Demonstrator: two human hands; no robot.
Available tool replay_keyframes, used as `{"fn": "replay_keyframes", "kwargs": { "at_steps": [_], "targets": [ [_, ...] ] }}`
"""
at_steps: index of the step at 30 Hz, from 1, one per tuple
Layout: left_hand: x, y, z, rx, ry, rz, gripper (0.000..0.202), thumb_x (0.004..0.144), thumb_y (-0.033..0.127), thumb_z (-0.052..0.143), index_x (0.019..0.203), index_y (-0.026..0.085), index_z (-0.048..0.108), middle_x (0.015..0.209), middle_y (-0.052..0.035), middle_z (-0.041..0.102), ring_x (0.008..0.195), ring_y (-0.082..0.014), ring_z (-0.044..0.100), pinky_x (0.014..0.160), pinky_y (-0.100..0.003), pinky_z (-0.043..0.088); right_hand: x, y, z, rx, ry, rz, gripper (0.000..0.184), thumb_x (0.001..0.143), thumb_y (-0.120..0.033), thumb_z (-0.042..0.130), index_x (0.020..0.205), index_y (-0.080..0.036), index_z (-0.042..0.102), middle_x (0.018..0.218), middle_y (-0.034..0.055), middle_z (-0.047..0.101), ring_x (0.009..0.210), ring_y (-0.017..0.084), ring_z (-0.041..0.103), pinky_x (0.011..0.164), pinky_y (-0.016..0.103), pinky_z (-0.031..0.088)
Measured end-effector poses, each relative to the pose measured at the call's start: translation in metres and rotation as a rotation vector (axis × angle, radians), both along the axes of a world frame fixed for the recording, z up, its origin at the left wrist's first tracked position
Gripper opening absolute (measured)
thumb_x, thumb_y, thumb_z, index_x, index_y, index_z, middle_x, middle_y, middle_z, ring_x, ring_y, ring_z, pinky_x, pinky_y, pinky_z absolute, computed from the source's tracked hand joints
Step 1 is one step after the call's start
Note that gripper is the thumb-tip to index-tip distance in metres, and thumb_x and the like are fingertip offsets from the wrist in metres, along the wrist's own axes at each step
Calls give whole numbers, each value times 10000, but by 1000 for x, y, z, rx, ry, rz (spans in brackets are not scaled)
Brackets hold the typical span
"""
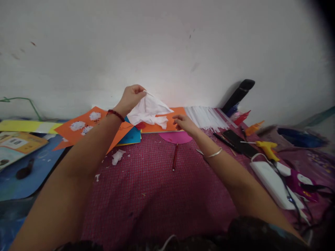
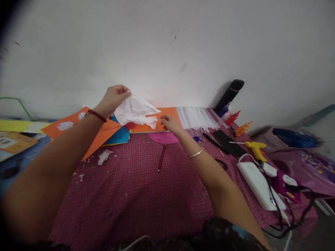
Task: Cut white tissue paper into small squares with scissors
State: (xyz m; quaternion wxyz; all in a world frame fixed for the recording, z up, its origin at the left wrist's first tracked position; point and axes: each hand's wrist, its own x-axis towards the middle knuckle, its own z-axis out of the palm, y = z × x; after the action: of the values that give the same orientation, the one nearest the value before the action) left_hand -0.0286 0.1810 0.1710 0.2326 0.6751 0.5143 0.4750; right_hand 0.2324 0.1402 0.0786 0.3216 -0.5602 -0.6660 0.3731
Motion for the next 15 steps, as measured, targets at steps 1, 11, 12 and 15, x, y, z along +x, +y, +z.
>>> {"fn": "replay_keyframes", "kwargs": {
  "at_steps": [1, 11, 12, 15],
  "targets": [
    [-4, -3, 6, -3, 9, 18, 163, 821, 216, 576, 903, 98, 652, 805, -37, 641, 685, -102, 519, 630, -263, 422, -3, 6, -3, -6, -25, -3, 318, 930, -135, 448, 1218, -77, 570, 962, 129, 689, 614, 105, 602, 617, 276, 533],
    [-65, 17, 26, -33, 362, 370, 218, 779, 234, 618, 896, 70, 701, 899, -81, 719, 921, -219, 624, 835, -384, 457, -54, 44, -24, 233, -416, 188, 830, 730, -221, 804, 1462, -117, 427, 1555, 218, 370, 1425, 341, 372, 1149, 461, 326],
    [-72, 25, 26, -42, 386, 445, 203, 779, 239, 639, 902, 91, 704, 924, -90, 727, 969, -242, 627, 881, -411, 461, -60, 50, -25, 241, -457, 212, 797, 723, -235, 812, 1435, -143, 466, 1548, 205, 394, 1419, 350, 382, 1143, 471, 333],
    [-75, 35, 18, 1, 361, 568, 444, 866, 338, 625, 1210, 58, 611, 1092, -120, 704, 1104, -278, 597, 986, -478, 440, -75, 68, -26, 240, -548, 247, 450, 832, -234, 697, 1265, -149, 610, 1387, 202, 585, 1285, 355, 538, 1053, 469, 423]
  ]
}}
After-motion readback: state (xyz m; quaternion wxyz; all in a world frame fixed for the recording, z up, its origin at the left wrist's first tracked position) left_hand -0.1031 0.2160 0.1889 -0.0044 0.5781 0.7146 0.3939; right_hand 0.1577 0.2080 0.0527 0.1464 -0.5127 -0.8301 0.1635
